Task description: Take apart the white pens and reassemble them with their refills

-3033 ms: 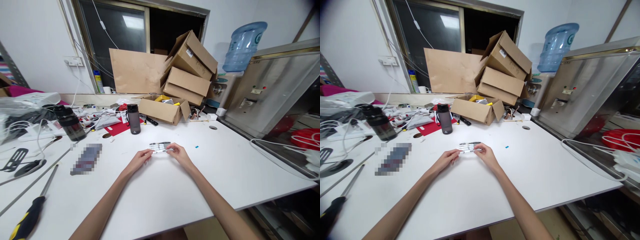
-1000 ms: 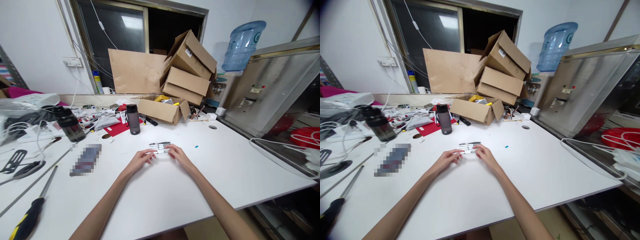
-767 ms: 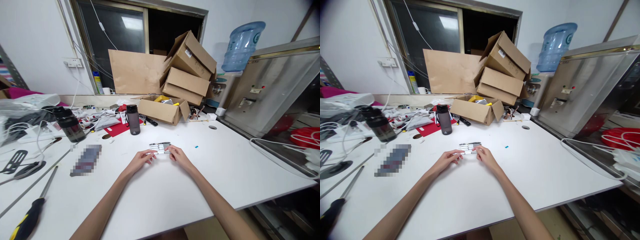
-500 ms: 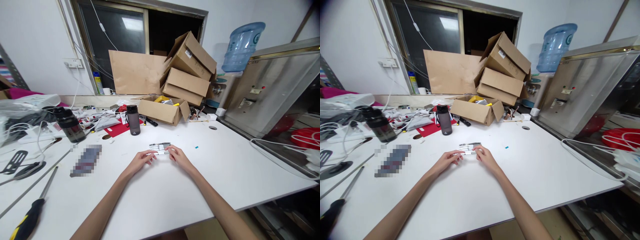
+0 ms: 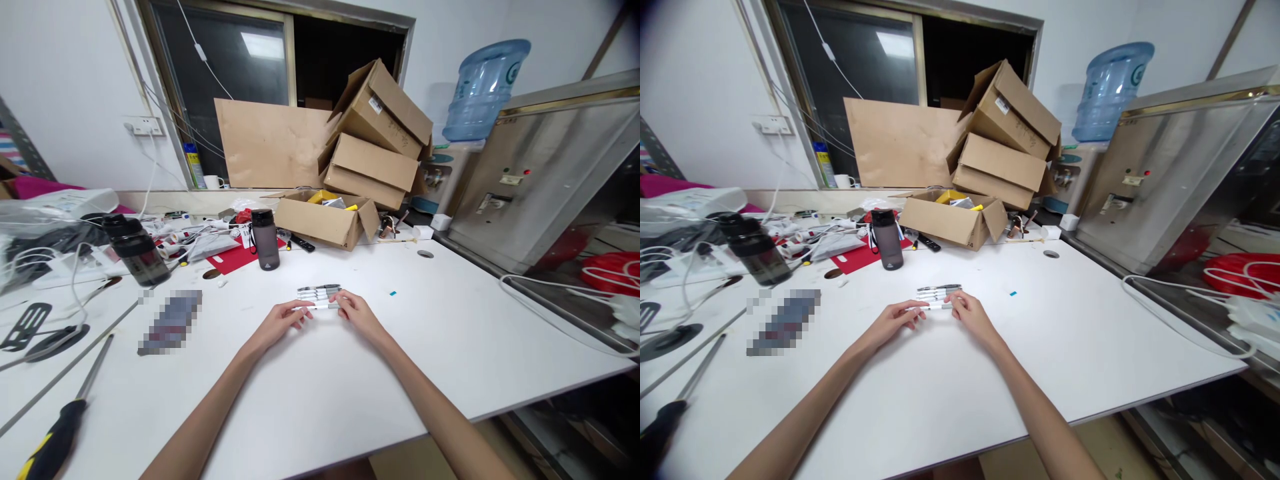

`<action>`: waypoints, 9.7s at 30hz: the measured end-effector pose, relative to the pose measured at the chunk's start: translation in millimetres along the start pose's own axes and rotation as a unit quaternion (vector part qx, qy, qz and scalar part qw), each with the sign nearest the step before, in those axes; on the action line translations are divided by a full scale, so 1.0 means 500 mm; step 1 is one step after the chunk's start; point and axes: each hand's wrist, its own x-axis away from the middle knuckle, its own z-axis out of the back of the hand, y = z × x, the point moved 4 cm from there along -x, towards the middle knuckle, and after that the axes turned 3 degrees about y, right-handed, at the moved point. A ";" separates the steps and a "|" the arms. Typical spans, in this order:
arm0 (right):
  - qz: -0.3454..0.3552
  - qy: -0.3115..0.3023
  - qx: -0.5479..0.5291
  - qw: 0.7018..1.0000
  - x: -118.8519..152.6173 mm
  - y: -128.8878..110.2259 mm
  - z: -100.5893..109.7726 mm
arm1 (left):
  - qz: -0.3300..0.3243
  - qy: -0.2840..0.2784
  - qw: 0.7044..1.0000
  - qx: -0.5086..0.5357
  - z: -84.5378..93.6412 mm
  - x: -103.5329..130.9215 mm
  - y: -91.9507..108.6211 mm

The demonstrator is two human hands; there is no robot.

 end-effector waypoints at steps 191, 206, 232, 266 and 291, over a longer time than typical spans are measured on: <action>0.070 -0.029 0.063 0.995 0.003 -0.044 0.032 | -0.003 0.008 0.999 -0.044 0.043 0.028 0.075; 0.033 -0.128 0.102 0.986 0.043 0.003 0.029 | -0.016 -0.121 0.958 -0.260 0.040 0.042 0.055; -0.012 0.096 0.108 0.989 -0.017 0.058 0.043 | -0.008 -0.151 0.944 -0.292 0.028 0.044 0.033; 0.047 0.188 0.113 0.975 -0.054 0.067 0.037 | 0.113 0.095 0.986 0.077 0.038 0.026 0.027; 0.111 0.011 0.207 0.972 -0.012 -0.006 -0.033 | -0.086 0.131 0.967 -0.203 0.014 0.030 0.050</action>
